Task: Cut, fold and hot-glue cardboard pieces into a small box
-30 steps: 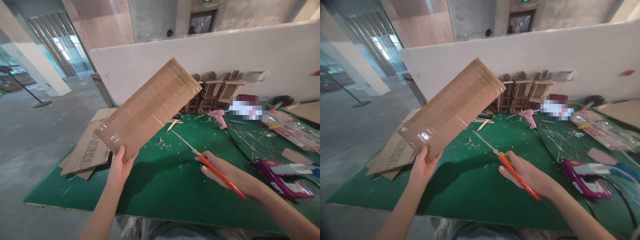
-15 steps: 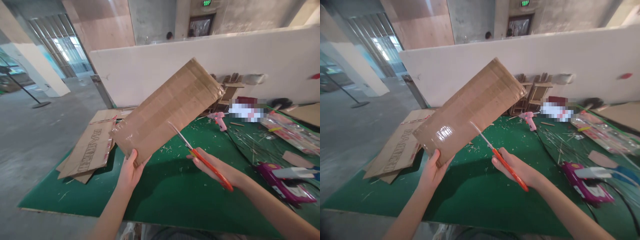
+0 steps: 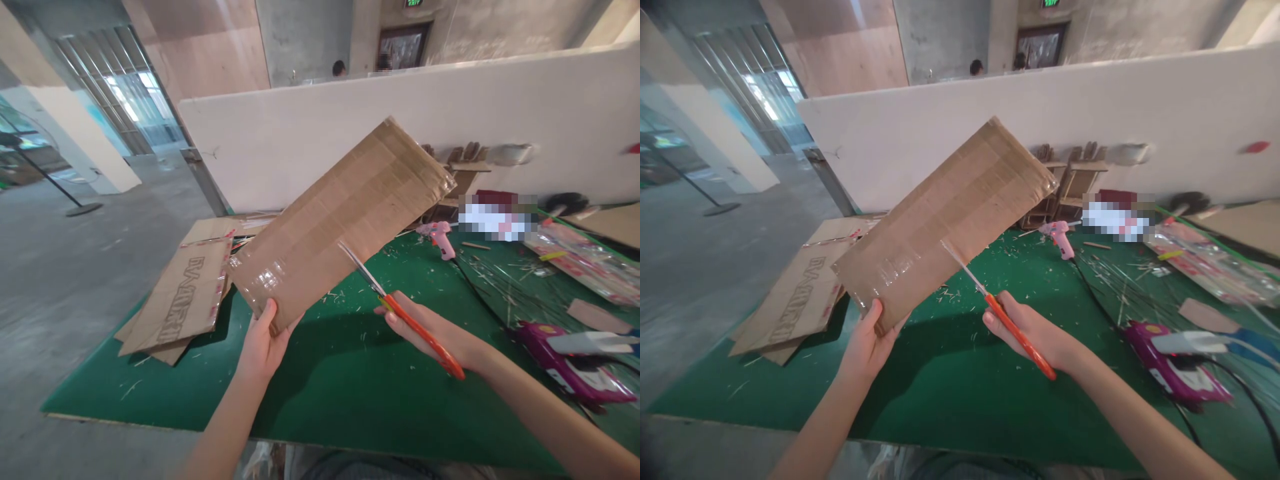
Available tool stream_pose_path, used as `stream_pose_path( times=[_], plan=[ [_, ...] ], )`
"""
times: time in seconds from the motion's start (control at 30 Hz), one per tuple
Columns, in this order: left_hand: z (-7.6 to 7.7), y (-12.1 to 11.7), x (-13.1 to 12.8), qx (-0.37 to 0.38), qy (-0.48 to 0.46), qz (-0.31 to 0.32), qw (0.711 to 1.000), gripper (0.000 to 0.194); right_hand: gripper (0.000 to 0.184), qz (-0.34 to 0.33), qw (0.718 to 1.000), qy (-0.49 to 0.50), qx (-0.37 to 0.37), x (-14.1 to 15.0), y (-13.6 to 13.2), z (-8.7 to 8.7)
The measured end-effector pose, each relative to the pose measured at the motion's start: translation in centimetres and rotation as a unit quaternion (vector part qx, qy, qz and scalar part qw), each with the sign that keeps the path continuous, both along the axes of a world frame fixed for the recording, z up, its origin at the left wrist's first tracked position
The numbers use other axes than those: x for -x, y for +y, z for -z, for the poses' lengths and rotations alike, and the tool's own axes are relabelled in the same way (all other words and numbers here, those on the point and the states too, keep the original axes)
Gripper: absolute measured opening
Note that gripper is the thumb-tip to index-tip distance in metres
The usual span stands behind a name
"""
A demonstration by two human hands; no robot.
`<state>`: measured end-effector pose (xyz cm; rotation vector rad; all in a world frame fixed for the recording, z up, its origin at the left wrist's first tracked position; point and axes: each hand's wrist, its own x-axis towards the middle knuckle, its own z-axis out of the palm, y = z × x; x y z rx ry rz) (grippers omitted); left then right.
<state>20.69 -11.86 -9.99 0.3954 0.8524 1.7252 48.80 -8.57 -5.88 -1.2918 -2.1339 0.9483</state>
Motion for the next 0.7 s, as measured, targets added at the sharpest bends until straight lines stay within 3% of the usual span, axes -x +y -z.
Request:
stream_pose_path(
  times=[0.33, 0.7],
  plan=[
    [0.4, 0.07, -0.26, 0.018, -0.027, -0.011, 0.999, 0.036, 0.042, -0.058, 0.998, -0.008, -0.004, 0.34, 0.06, 0.83],
    [0.45, -0.04, -0.12, 0.012, -0.045, -0.02, 0.999, 0.039, 0.039, -0.054, 0.998, -0.004, 0.022, 0.16, -0.18, 0.95]
  ],
)
